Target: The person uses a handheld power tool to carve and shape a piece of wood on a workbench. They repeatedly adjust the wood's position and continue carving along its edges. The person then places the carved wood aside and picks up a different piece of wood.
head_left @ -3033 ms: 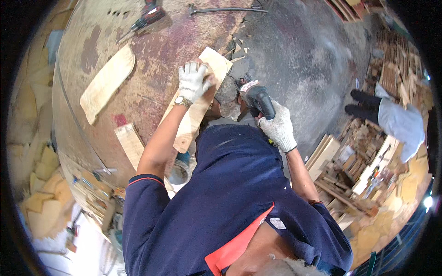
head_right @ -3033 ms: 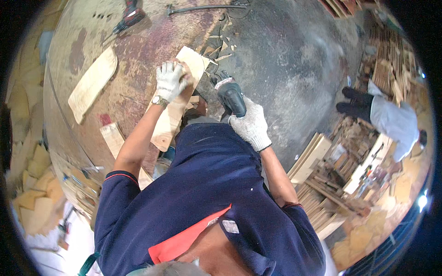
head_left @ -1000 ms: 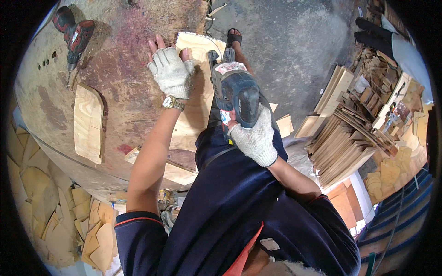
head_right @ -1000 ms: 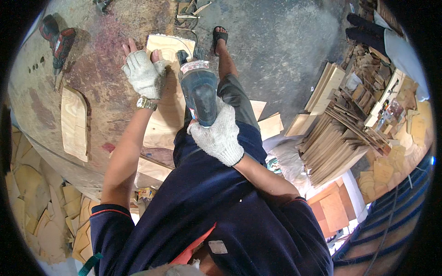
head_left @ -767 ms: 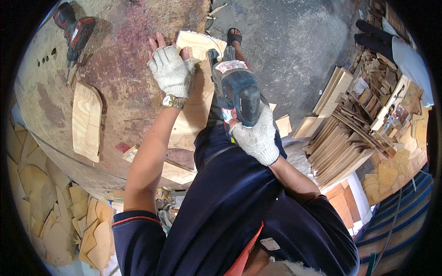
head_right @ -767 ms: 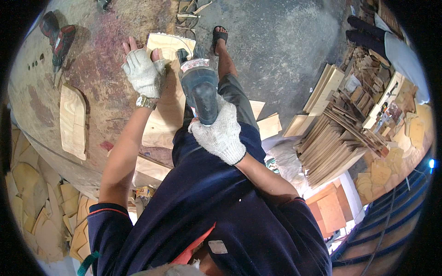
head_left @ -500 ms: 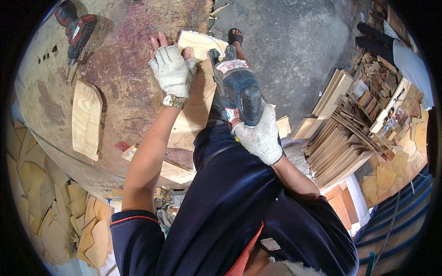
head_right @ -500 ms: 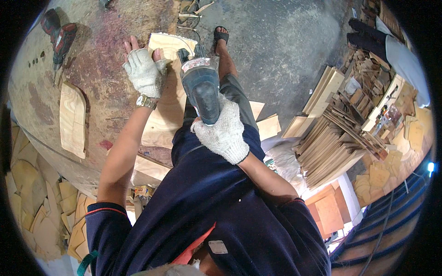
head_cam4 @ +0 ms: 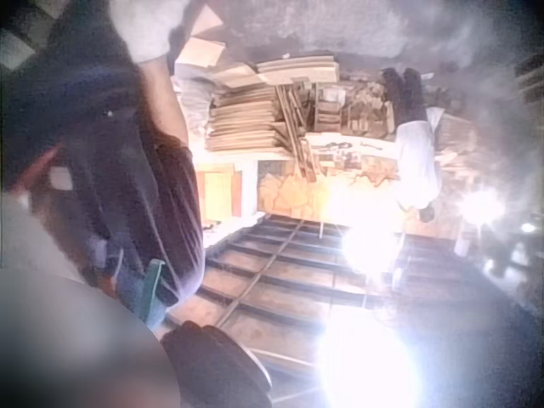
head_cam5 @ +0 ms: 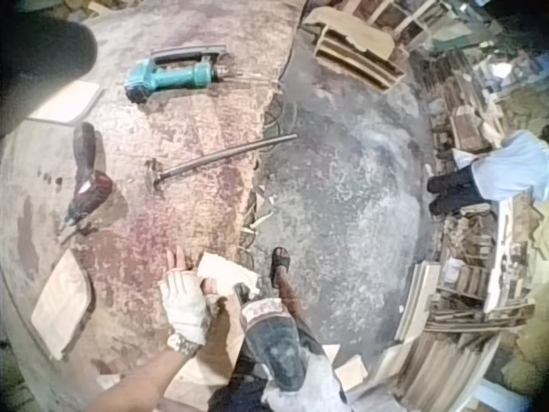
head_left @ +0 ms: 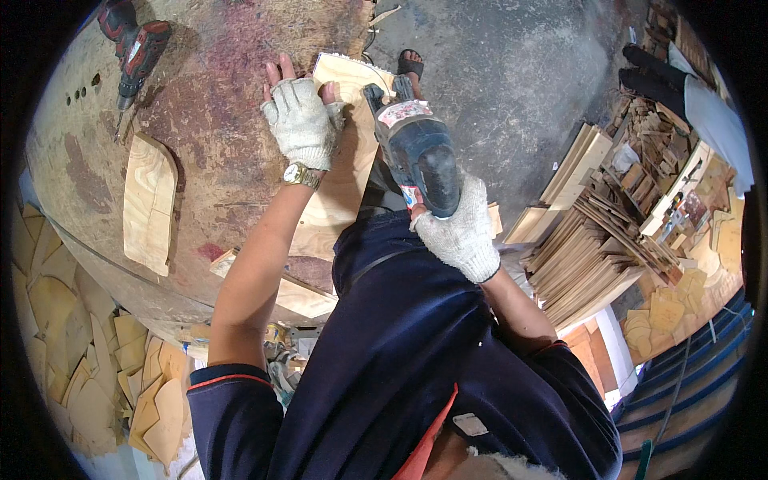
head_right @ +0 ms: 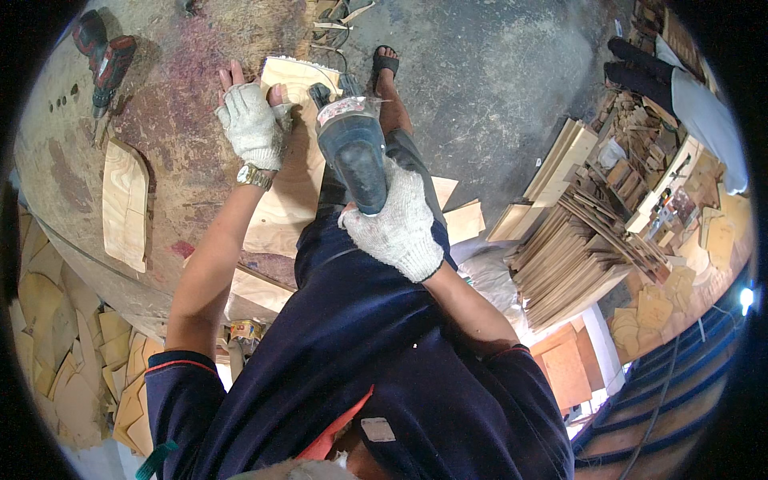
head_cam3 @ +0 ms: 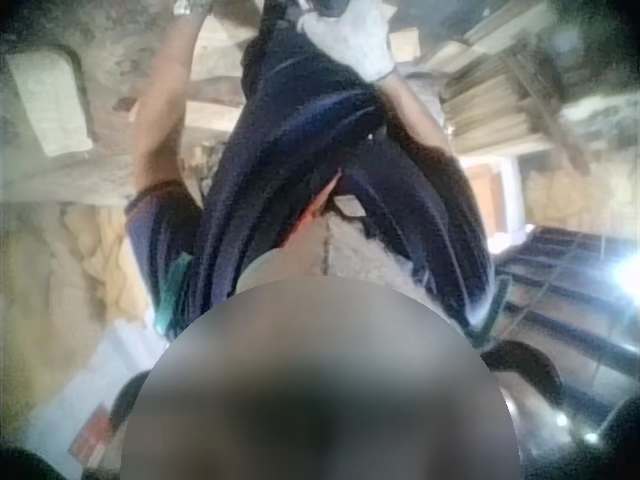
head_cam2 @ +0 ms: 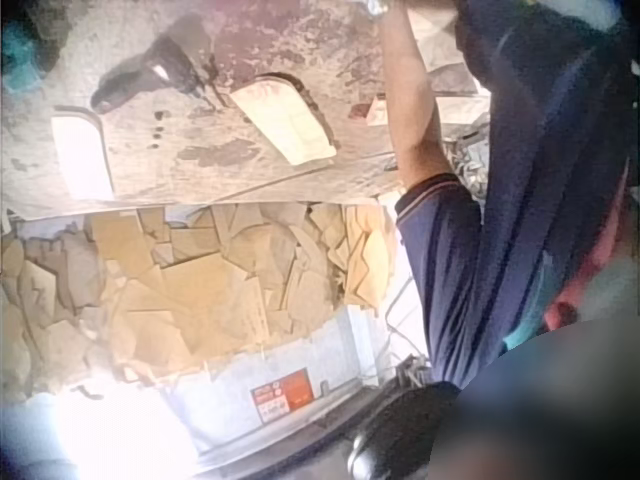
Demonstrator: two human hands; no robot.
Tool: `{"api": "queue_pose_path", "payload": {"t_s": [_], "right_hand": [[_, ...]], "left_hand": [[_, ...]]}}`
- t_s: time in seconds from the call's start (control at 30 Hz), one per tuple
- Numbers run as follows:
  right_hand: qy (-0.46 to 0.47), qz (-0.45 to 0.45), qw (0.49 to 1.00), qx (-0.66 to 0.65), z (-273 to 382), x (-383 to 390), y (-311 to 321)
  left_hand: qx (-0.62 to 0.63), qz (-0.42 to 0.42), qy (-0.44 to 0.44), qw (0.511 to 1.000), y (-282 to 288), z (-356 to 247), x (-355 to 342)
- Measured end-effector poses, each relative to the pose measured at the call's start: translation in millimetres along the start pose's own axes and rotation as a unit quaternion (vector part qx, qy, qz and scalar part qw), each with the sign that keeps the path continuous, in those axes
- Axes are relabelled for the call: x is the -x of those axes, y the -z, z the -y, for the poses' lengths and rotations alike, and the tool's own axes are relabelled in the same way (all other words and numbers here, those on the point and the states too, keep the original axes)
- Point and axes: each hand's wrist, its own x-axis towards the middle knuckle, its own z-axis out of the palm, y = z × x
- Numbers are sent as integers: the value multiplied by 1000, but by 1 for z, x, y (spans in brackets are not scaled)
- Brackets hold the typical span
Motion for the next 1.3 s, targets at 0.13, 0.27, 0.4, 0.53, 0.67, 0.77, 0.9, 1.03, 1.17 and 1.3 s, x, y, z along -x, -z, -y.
{"api": "queue_pose_path", "payload": {"t_s": [0.13,0.27,0.4,0.53,0.67,0.77,0.9,1.03,1.17,1.3], "right_hand": [[5,-4,1000,-29,7,-7,10],[8,20,999,-47,13,-14,18],[75,-47,996,-21,16,-18,17],[29,14,998,-62,16,-22,19],[20,14,998,-63,17,-18,22],[-16,31,998,-50,17,-12,21],[16,15,999,-35,17,-10,18],[-27,42,997,-52,18,-13,19],[-9,41,999,-16,19,-15,22],[37,3,999,25,17,-14,21]], "left_hand": [[7,13,-1,1000,1,0,0],[10,11,-7,1000,1,0,-1],[18,7,-10,1000,2,0,-2],[1,8,-13,1000,4,-2,-3],[-23,0,-28,999,3,-2,-5],[-22,-7,-45,999,2,-2,-7],[-36,4,-59,998,2,0,-9],[-19,2,-62,998,3,-1,-9],[-16,16,-61,998,5,-1,-9],[12,36,-54,998,7,-1,-8]]}}
